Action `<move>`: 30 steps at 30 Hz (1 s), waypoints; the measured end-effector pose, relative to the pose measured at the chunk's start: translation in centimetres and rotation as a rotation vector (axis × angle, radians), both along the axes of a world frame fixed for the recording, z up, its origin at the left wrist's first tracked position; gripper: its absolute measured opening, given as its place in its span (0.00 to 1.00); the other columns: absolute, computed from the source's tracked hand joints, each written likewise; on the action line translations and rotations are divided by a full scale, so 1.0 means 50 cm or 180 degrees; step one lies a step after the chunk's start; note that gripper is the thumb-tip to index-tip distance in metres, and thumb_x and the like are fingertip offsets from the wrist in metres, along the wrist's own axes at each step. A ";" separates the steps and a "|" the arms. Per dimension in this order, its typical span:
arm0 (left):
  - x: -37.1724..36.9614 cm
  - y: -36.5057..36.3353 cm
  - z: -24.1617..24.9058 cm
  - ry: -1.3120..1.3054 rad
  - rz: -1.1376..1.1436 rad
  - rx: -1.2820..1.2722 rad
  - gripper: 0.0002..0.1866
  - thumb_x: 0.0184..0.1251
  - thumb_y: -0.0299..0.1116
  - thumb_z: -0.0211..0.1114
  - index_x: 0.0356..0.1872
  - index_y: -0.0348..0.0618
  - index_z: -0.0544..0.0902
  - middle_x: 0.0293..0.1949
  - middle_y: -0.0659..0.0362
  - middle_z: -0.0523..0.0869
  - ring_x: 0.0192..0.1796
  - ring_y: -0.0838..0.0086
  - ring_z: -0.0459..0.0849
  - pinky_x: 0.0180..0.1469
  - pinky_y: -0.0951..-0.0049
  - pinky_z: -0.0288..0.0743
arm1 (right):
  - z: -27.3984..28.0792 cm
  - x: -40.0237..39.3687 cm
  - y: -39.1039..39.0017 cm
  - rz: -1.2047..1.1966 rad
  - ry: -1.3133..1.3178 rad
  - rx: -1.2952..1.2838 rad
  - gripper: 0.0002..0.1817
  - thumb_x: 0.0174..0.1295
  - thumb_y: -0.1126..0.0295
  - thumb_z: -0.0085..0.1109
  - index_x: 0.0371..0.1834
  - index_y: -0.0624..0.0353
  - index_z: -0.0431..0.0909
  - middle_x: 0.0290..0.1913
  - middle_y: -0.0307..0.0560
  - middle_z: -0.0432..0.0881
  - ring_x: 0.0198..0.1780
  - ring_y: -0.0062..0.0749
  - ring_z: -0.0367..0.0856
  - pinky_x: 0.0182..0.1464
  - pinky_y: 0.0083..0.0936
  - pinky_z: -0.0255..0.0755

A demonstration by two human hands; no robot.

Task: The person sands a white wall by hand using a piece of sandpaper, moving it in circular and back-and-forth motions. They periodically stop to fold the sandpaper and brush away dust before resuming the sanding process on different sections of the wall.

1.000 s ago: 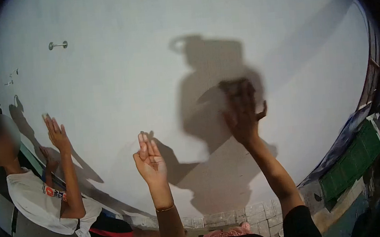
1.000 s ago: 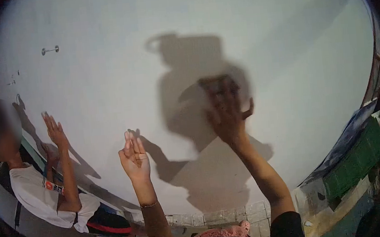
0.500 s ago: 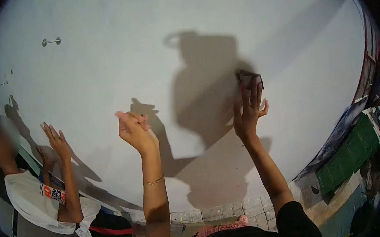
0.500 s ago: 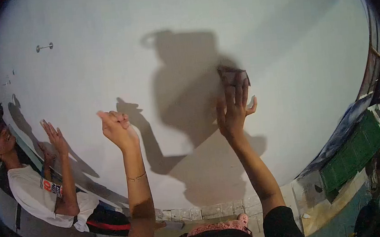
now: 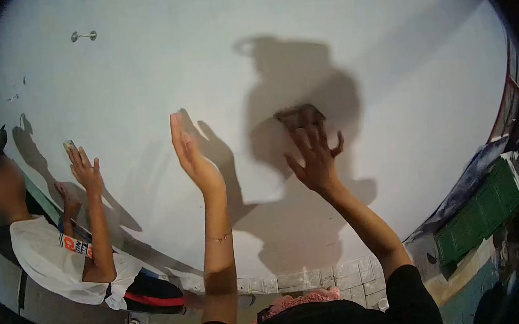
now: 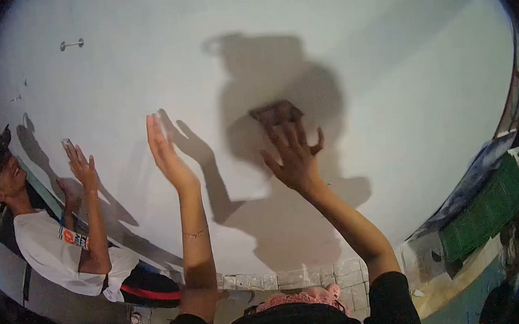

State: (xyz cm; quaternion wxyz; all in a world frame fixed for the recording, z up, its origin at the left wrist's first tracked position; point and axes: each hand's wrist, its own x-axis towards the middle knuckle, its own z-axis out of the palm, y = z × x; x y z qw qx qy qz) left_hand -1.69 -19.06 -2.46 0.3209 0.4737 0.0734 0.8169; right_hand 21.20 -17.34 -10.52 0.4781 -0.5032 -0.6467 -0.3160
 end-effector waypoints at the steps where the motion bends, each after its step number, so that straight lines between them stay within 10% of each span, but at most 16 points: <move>1: 0.015 0.013 0.006 0.0814 0.1468 -0.0143 0.29 0.77 0.45 0.43 0.73 0.41 0.56 0.75 0.43 0.49 0.77 0.55 0.46 0.74 0.54 0.49 | 0.036 -0.003 -0.006 -0.0243 -0.0217 0.0145 0.34 0.64 0.50 0.55 0.73 0.40 0.61 0.77 0.50 0.51 0.78 0.43 0.45 0.70 0.56 0.20; 2: 0.028 0.027 0.009 0.1622 0.2940 -0.0272 0.30 0.76 0.46 0.45 0.74 0.42 0.55 0.76 0.43 0.45 0.78 0.53 0.40 0.74 0.50 0.46 | 0.073 0.004 -0.010 -0.0485 -0.0439 0.0287 0.34 0.64 0.50 0.55 0.73 0.40 0.61 0.77 0.50 0.51 0.78 0.43 0.45 0.70 0.56 0.20; 6: 0.049 0.109 0.016 0.2272 0.4127 -0.0280 0.32 0.73 0.41 0.47 0.75 0.42 0.54 0.76 0.42 0.41 0.78 0.50 0.37 0.72 0.40 0.30 | 0.186 0.051 0.011 -0.0327 0.1053 0.0818 0.31 0.64 0.59 0.55 0.72 0.42 0.63 0.77 0.48 0.53 0.77 0.43 0.47 0.69 0.54 0.19; 9: 0.047 0.150 0.005 0.2277 0.4721 0.0217 0.32 0.71 0.39 0.46 0.75 0.42 0.54 0.76 0.43 0.44 0.78 0.50 0.40 0.72 0.40 0.29 | 0.136 -0.005 -0.017 0.0024 0.0024 0.0427 0.29 0.67 0.57 0.51 0.72 0.42 0.63 0.77 0.48 0.51 0.78 0.45 0.46 0.69 0.57 0.24; 10: 0.049 0.148 0.006 0.2298 0.4700 0.0234 0.32 0.71 0.39 0.46 0.75 0.42 0.54 0.76 0.43 0.44 0.78 0.50 0.40 0.72 0.40 0.29 | 0.118 -0.011 -0.022 0.0150 -0.0882 0.0115 0.29 0.67 0.56 0.51 0.72 0.43 0.62 0.78 0.49 0.49 0.78 0.47 0.45 0.69 0.57 0.26; 14: 0.050 0.147 0.003 0.2380 0.4708 0.0139 0.33 0.71 0.38 0.46 0.75 0.42 0.52 0.77 0.45 0.43 0.78 0.51 0.37 0.72 0.41 0.28 | 0.103 0.080 0.010 -0.0573 -0.0264 0.0574 0.32 0.65 0.54 0.54 0.72 0.43 0.62 0.78 0.49 0.49 0.78 0.47 0.45 0.69 0.57 0.26; 17: 0.052 0.147 0.001 0.2329 0.4674 0.0139 0.32 0.72 0.38 0.45 0.75 0.43 0.52 0.77 0.46 0.42 0.78 0.51 0.37 0.72 0.42 0.27 | 0.070 0.125 0.012 -0.0139 0.2040 0.0884 0.34 0.59 0.52 0.61 0.70 0.42 0.66 0.77 0.49 0.51 0.78 0.45 0.45 0.69 0.57 0.24; 22: 0.052 0.146 -0.003 0.2328 0.4704 0.0136 0.32 0.71 0.39 0.46 0.75 0.44 0.54 0.77 0.44 0.43 0.78 0.52 0.37 0.73 0.42 0.27 | -0.063 0.134 -0.002 -0.0242 -0.0668 0.0042 0.32 0.62 0.55 0.58 0.71 0.40 0.64 0.77 0.52 0.51 0.78 0.49 0.42 0.67 0.64 0.27; 24: 0.049 0.144 -0.017 0.2378 0.4729 0.0200 0.32 0.71 0.40 0.45 0.75 0.44 0.54 0.77 0.44 0.43 0.78 0.52 0.37 0.72 0.42 0.27 | -0.043 0.177 0.002 -0.0467 -0.0372 0.0266 0.32 0.61 0.56 0.58 0.70 0.40 0.65 0.77 0.52 0.51 0.78 0.49 0.42 0.68 0.62 0.27; 26: 0.050 0.142 -0.035 0.2478 0.4701 0.0112 0.32 0.71 0.40 0.45 0.75 0.43 0.55 0.77 0.43 0.43 0.78 0.52 0.36 0.72 0.42 0.26 | -0.023 0.192 -0.004 -0.0154 0.1675 0.0734 0.27 0.59 0.56 0.60 0.64 0.39 0.72 0.76 0.49 0.55 0.78 0.43 0.47 0.69 0.61 0.27; 28: 0.050 0.143 -0.052 0.2502 0.4742 0.0204 0.32 0.71 0.40 0.45 0.74 0.41 0.54 0.77 0.43 0.42 0.78 0.52 0.35 0.72 0.42 0.26 | -0.047 0.161 -0.014 0.0110 0.1744 0.0896 0.25 0.61 0.58 0.58 0.63 0.40 0.73 0.76 0.49 0.56 0.77 0.42 0.49 0.69 0.60 0.27; 30: 0.055 0.146 -0.076 0.2531 0.4625 0.0224 0.32 0.72 0.40 0.45 0.74 0.40 0.54 0.77 0.43 0.41 0.78 0.51 0.34 0.72 0.41 0.25 | -0.097 0.143 -0.027 0.0246 -0.0238 -0.0221 0.28 0.65 0.54 0.53 0.70 0.42 0.65 0.77 0.50 0.50 0.78 0.44 0.46 0.70 0.56 0.26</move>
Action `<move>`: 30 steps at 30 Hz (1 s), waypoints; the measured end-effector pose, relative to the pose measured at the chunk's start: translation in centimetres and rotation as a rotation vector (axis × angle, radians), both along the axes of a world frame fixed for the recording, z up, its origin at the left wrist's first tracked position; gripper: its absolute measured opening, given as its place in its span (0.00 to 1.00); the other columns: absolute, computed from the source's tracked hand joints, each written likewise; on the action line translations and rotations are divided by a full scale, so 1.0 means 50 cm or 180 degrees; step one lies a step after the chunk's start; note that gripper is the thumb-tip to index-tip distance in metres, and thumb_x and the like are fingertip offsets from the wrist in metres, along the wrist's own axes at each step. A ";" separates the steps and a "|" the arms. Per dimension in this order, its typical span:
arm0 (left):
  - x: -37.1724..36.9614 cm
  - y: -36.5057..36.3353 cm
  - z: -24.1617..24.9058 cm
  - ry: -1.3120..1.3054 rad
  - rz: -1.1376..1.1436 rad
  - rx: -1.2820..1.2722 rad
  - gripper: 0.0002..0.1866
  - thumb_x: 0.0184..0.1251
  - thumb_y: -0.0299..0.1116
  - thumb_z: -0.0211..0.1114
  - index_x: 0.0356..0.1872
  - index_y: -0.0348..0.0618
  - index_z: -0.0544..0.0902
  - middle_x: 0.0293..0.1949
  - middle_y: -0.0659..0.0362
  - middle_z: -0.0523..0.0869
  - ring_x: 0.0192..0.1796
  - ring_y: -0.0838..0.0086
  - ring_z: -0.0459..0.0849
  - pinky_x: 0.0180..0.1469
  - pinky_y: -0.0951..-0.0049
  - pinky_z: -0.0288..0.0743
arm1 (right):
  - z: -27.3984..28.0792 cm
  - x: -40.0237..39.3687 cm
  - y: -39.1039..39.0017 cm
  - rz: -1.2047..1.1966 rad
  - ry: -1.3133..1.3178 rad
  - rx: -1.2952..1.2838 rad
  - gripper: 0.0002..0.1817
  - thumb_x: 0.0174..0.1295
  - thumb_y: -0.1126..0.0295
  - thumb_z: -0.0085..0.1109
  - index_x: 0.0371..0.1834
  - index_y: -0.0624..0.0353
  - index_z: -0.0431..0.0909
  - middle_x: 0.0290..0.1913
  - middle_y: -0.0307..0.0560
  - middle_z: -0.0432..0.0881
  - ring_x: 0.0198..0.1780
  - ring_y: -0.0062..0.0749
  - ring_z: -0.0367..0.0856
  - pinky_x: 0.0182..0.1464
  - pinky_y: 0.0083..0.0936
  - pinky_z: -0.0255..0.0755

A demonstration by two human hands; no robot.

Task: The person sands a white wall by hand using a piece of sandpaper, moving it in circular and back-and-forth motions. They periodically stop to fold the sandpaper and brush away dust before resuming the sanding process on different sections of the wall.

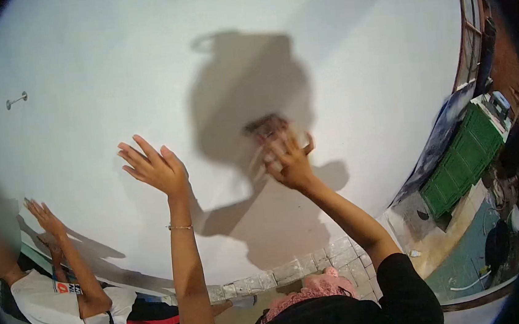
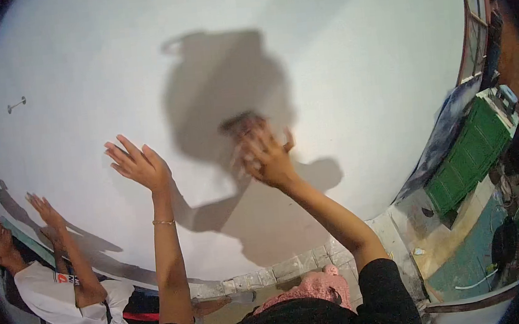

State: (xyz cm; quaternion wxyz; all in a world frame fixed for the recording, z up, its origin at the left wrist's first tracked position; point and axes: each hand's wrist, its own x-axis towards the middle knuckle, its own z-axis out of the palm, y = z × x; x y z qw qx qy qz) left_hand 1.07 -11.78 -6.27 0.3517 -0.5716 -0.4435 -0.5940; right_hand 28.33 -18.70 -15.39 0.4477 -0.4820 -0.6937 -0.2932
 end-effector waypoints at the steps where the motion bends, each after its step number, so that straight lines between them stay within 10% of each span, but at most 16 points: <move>1: 0.009 -0.003 -0.016 -0.0003 -0.0020 -0.0043 0.31 0.73 0.40 0.43 0.74 0.40 0.54 0.77 0.43 0.40 0.78 0.51 0.34 0.72 0.42 0.25 | 0.002 0.010 0.002 -0.0019 0.0003 0.0000 0.28 0.65 0.54 0.53 0.70 0.42 0.65 0.77 0.50 0.50 0.78 0.44 0.46 0.70 0.56 0.26; 4: 0.045 -0.004 -0.098 0.0047 0.0008 -0.0124 0.31 0.76 0.43 0.39 0.75 0.41 0.51 0.77 0.43 0.37 0.78 0.51 0.32 0.72 0.42 0.25 | 0.017 0.064 0.011 -0.0519 -0.0328 0.0414 0.30 0.63 0.57 0.54 0.70 0.43 0.65 0.77 0.50 0.51 0.78 0.44 0.46 0.70 0.54 0.24; 7: 0.084 -0.016 -0.207 0.0135 0.0201 -0.0354 0.32 0.78 0.48 0.33 0.76 0.44 0.42 0.76 0.43 0.33 0.78 0.50 0.29 0.72 0.40 0.25 | 0.025 0.107 0.005 -0.0299 0.1757 0.0754 0.33 0.60 0.56 0.60 0.71 0.37 0.65 0.77 0.46 0.52 0.77 0.43 0.49 0.70 0.55 0.23; 11: 0.153 -0.030 -0.273 -0.0497 0.0189 -0.0585 0.32 0.77 0.45 0.33 0.76 0.43 0.40 0.76 0.44 0.31 0.77 0.48 0.28 0.72 0.40 0.25 | -0.020 0.120 -0.017 -0.0299 -0.0390 0.0193 0.32 0.61 0.57 0.57 0.72 0.33 0.63 0.78 0.46 0.50 0.77 0.43 0.48 0.69 0.58 0.23; 16: 0.239 -0.041 -0.232 -0.0790 0.0180 -0.0620 0.33 0.77 0.45 0.35 0.76 0.39 0.40 0.76 0.41 0.31 0.77 0.48 0.28 0.72 0.39 0.25 | 0.031 0.288 -0.007 -0.0541 0.1140 0.0588 0.34 0.63 0.58 0.55 0.74 0.39 0.59 0.78 0.52 0.46 0.79 0.45 0.41 0.69 0.57 0.20; 21: 0.393 -0.069 -0.149 -0.0531 -0.0379 -0.0385 0.31 0.77 0.42 0.40 0.76 0.45 0.45 0.77 0.45 0.33 0.77 0.48 0.29 0.71 0.39 0.21 | 0.008 0.309 -0.062 -0.0410 -0.0212 -0.0077 0.32 0.63 0.54 0.51 0.73 0.36 0.61 0.78 0.47 0.50 0.78 0.42 0.43 0.70 0.52 0.19; 28: 0.538 -0.112 -0.197 -0.0526 -0.0482 -0.0684 0.33 0.74 0.40 0.47 0.76 0.46 0.48 0.76 0.42 0.33 0.77 0.43 0.29 0.70 0.35 0.24 | 0.089 0.408 -0.040 -0.0013 0.1478 0.0759 0.33 0.62 0.55 0.57 0.73 0.38 0.62 0.78 0.48 0.48 0.79 0.42 0.41 0.70 0.53 0.17; 30: 0.546 -0.118 -0.235 -0.0461 -0.0313 -0.0888 0.33 0.75 0.39 0.44 0.76 0.42 0.45 0.76 0.41 0.32 0.77 0.44 0.28 0.71 0.37 0.26 | 0.127 0.379 -0.069 0.0040 0.0386 0.0261 0.34 0.62 0.52 0.57 0.73 0.37 0.62 0.78 0.47 0.50 0.79 0.42 0.41 0.70 0.53 0.15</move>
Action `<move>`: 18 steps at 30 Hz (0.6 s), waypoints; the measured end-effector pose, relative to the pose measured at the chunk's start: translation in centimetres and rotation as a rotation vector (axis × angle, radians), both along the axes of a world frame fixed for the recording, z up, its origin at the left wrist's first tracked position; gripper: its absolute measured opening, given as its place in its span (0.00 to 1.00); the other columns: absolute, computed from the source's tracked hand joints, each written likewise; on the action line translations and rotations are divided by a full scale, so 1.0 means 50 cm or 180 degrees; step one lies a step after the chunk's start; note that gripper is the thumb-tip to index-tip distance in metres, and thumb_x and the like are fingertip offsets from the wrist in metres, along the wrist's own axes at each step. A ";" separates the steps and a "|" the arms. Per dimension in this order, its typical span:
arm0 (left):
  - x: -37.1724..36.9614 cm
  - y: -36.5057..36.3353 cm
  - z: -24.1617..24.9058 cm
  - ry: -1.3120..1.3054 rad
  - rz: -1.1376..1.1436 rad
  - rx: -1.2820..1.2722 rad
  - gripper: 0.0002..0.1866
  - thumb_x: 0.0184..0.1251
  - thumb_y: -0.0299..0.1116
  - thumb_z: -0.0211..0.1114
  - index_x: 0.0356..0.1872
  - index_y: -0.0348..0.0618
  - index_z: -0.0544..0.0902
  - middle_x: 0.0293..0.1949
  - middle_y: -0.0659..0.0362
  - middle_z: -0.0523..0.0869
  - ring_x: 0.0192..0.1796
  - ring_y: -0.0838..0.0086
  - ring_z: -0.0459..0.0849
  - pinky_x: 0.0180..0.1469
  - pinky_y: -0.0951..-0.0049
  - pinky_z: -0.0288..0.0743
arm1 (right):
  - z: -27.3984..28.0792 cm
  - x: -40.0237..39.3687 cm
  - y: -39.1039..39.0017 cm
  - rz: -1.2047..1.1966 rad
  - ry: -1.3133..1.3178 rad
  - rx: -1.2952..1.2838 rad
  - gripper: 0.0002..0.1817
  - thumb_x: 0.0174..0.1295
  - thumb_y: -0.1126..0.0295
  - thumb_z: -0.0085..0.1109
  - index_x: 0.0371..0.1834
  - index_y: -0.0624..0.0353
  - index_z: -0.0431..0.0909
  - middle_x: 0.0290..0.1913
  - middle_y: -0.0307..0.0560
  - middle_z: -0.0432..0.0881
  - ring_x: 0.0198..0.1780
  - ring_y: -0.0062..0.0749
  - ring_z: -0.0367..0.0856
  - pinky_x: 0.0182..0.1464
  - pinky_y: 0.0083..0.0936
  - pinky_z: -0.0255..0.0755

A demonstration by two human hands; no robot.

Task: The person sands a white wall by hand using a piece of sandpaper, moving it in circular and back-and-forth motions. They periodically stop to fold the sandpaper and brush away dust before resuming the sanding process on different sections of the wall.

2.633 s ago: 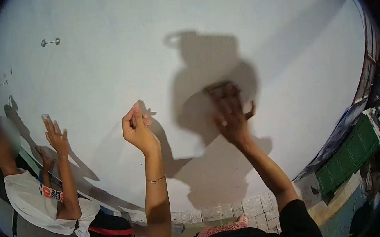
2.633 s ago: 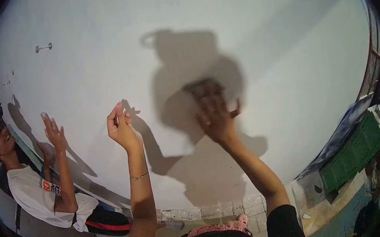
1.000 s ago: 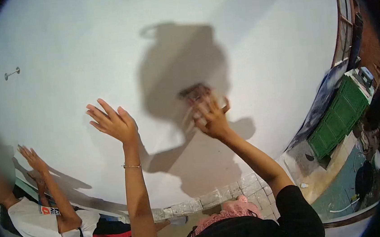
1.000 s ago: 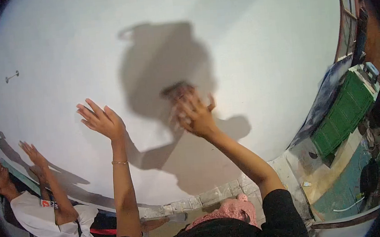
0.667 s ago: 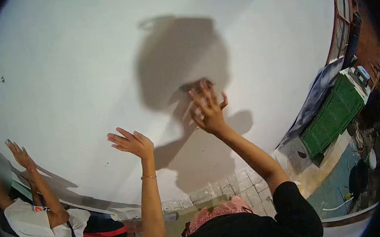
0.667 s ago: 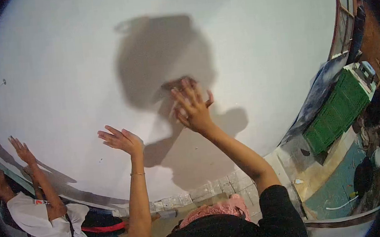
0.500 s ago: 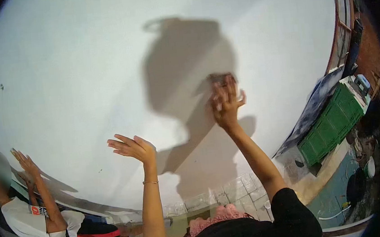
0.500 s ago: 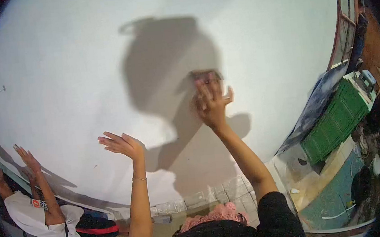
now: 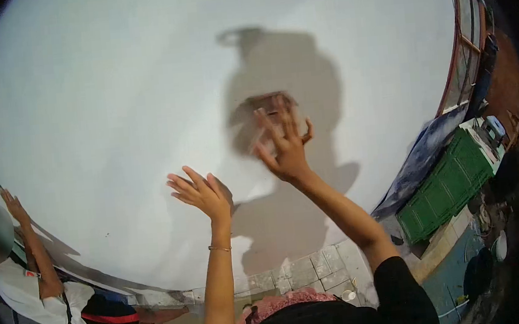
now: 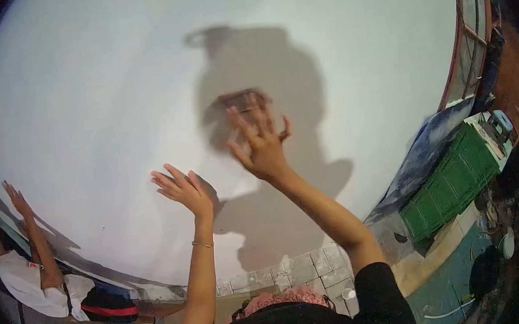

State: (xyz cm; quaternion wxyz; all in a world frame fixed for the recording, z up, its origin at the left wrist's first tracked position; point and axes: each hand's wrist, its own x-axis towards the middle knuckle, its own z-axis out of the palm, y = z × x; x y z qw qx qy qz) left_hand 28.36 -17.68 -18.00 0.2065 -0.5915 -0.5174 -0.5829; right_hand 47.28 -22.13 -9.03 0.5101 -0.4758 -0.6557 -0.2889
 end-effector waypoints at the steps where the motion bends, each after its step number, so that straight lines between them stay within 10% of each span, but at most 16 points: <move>1: -0.004 0.008 -0.024 -0.0030 0.0017 -0.0092 0.34 0.74 0.38 0.46 0.76 0.41 0.45 0.76 0.41 0.31 0.77 0.44 0.28 0.71 0.37 0.26 | 0.024 -0.005 0.003 -0.0252 -0.0696 -0.0031 0.32 0.63 0.51 0.55 0.72 0.36 0.63 0.77 0.46 0.52 0.79 0.41 0.41 0.69 0.54 0.13; 8: -0.018 0.005 -0.047 0.0032 -0.0096 -0.0241 0.35 0.74 0.43 0.49 0.76 0.44 0.47 0.76 0.42 0.32 0.77 0.43 0.28 0.71 0.37 0.26 | 0.225 0.101 0.048 -0.0314 0.0927 0.1087 0.29 0.63 0.54 0.56 0.68 0.39 0.69 0.76 0.41 0.56 0.76 0.37 0.51 0.68 0.56 0.25; 11: -0.026 0.004 -0.050 0.0132 -0.0014 -0.0334 0.35 0.73 0.44 0.50 0.76 0.44 0.48 0.76 0.42 0.33 0.77 0.44 0.30 0.71 0.37 0.28 | 0.181 0.053 0.025 0.0100 -0.0907 0.0390 0.28 0.61 0.54 0.58 0.67 0.37 0.70 0.75 0.40 0.60 0.75 0.34 0.54 0.70 0.50 0.26; 15: -0.029 -0.022 -0.034 0.0113 -0.0013 -0.0461 0.35 0.74 0.45 0.50 0.76 0.44 0.49 0.76 0.42 0.34 0.77 0.45 0.31 0.71 0.37 0.31 | 0.198 0.110 0.039 -0.0272 -0.0880 0.0556 0.29 0.60 0.53 0.60 0.67 0.36 0.70 0.74 0.39 0.61 0.75 0.32 0.55 0.71 0.49 0.26; 18: -0.030 -0.037 -0.046 0.0035 -0.0086 -0.0590 0.34 0.75 0.45 0.48 0.76 0.44 0.49 0.76 0.42 0.34 0.77 0.45 0.32 0.71 0.37 0.32 | 0.202 0.161 0.062 -0.0250 0.0801 0.1268 0.33 0.59 0.50 0.61 0.70 0.34 0.66 0.75 0.40 0.59 0.74 0.36 0.56 0.71 0.51 0.25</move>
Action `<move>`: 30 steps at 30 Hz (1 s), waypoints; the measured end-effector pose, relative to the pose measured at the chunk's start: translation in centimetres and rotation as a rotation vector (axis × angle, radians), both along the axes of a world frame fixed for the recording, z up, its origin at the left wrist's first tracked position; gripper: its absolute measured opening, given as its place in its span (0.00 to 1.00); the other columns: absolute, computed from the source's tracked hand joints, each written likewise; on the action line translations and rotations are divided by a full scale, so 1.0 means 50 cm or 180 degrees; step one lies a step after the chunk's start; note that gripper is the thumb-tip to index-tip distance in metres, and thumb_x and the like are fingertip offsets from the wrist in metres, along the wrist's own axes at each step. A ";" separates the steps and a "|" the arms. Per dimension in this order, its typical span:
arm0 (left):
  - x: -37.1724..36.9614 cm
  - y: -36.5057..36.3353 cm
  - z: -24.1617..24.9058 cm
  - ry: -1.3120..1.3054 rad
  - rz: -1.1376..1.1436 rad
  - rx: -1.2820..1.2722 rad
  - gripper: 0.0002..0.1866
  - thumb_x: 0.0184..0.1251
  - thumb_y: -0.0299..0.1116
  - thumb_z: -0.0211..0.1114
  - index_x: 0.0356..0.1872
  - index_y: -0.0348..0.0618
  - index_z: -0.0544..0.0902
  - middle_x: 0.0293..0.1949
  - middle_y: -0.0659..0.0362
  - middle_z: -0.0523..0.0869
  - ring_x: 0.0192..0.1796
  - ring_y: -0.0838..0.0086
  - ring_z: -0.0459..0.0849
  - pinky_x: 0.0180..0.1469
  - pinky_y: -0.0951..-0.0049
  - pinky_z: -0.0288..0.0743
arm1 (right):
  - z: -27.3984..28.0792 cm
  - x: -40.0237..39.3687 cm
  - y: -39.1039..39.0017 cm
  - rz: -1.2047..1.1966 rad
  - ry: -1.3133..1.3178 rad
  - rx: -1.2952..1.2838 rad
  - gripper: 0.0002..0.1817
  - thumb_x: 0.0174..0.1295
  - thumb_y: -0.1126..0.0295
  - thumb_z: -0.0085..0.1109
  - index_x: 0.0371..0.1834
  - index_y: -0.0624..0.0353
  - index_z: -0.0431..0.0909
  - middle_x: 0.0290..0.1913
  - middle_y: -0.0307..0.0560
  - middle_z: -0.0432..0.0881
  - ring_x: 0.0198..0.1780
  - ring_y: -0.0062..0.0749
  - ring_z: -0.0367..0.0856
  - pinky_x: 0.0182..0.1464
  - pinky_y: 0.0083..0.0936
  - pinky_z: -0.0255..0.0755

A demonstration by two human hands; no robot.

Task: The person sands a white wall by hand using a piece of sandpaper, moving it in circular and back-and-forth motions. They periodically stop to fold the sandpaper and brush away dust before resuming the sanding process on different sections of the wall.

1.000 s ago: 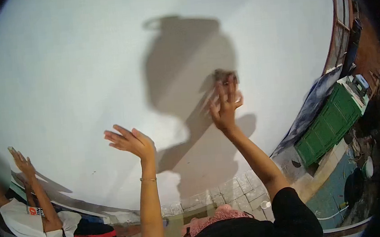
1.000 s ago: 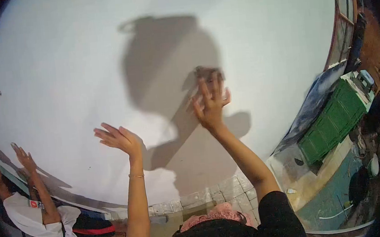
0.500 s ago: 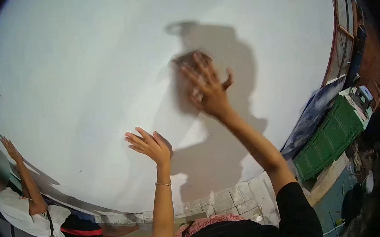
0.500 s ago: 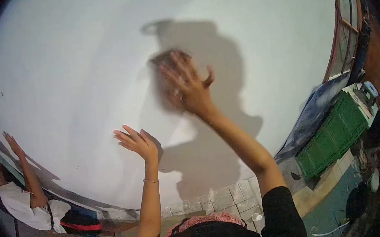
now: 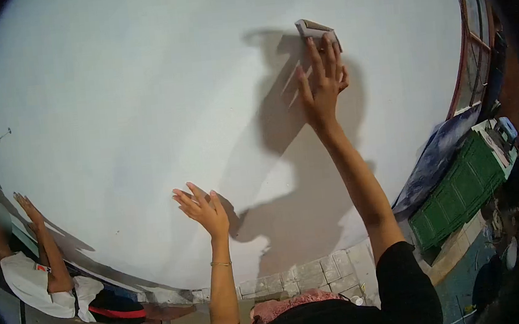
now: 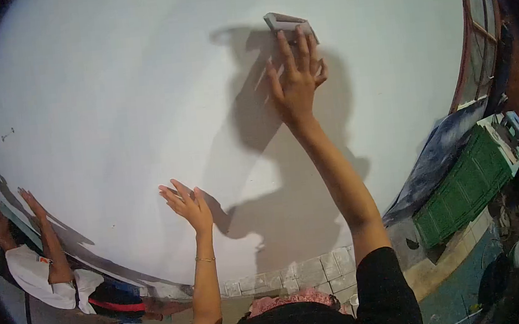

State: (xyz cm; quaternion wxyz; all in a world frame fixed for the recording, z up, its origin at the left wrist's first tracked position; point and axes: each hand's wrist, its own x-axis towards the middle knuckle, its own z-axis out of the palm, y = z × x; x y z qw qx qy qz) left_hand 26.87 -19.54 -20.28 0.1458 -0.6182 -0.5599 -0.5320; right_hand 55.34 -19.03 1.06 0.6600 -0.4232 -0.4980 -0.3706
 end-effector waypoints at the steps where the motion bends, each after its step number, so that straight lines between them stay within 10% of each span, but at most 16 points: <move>1: -0.003 0.000 -0.008 0.0001 0.0040 -0.0047 0.35 0.75 0.45 0.48 0.76 0.44 0.47 0.76 0.42 0.34 0.77 0.45 0.32 0.72 0.39 0.33 | -0.018 -0.019 -0.012 -0.0021 -0.0251 -0.0230 0.34 0.59 0.51 0.60 0.71 0.34 0.64 0.75 0.41 0.57 0.75 0.37 0.53 0.71 0.51 0.24; 4: -0.010 -0.004 -0.028 -0.0053 0.0066 -0.0113 0.36 0.75 0.46 0.47 0.76 0.43 0.45 0.76 0.42 0.33 0.77 0.44 0.32 0.73 0.42 0.33 | -0.085 -0.038 -0.034 -0.0286 -0.1654 -0.0961 0.34 0.60 0.53 0.60 0.72 0.34 0.63 0.76 0.41 0.55 0.76 0.36 0.50 0.71 0.50 0.23; 10: -0.005 -0.004 -0.043 -0.0201 -0.0008 -0.0036 0.36 0.75 0.46 0.48 0.76 0.45 0.45 0.76 0.44 0.31 0.77 0.44 0.31 0.72 0.41 0.33 | -0.056 0.014 -0.035 -0.0831 -0.0623 -0.0726 0.32 0.60 0.54 0.59 0.71 0.33 0.64 0.74 0.40 0.55 0.75 0.34 0.49 0.70 0.48 0.24; 17: 0.010 -0.024 0.017 -0.0584 -0.0555 0.0245 0.35 0.74 0.41 0.51 0.76 0.44 0.48 0.77 0.45 0.33 0.77 0.45 0.33 0.72 0.42 0.34 | -0.041 0.012 -0.039 -0.0634 -0.1689 -0.0664 0.30 0.57 0.52 0.62 0.66 0.35 0.71 0.75 0.40 0.54 0.76 0.31 0.50 0.73 0.47 0.18; 30: -0.036 0.083 0.598 0.0793 -0.0124 0.2015 0.31 0.70 0.43 0.50 0.72 0.46 0.62 0.75 0.45 0.54 0.77 0.52 0.46 0.72 0.40 0.32 | 0.225 -0.075 0.017 -0.0474 -0.1346 0.0268 0.38 0.62 0.35 0.47 0.73 0.41 0.61 0.74 0.38 0.60 0.75 0.32 0.56 0.72 0.51 0.21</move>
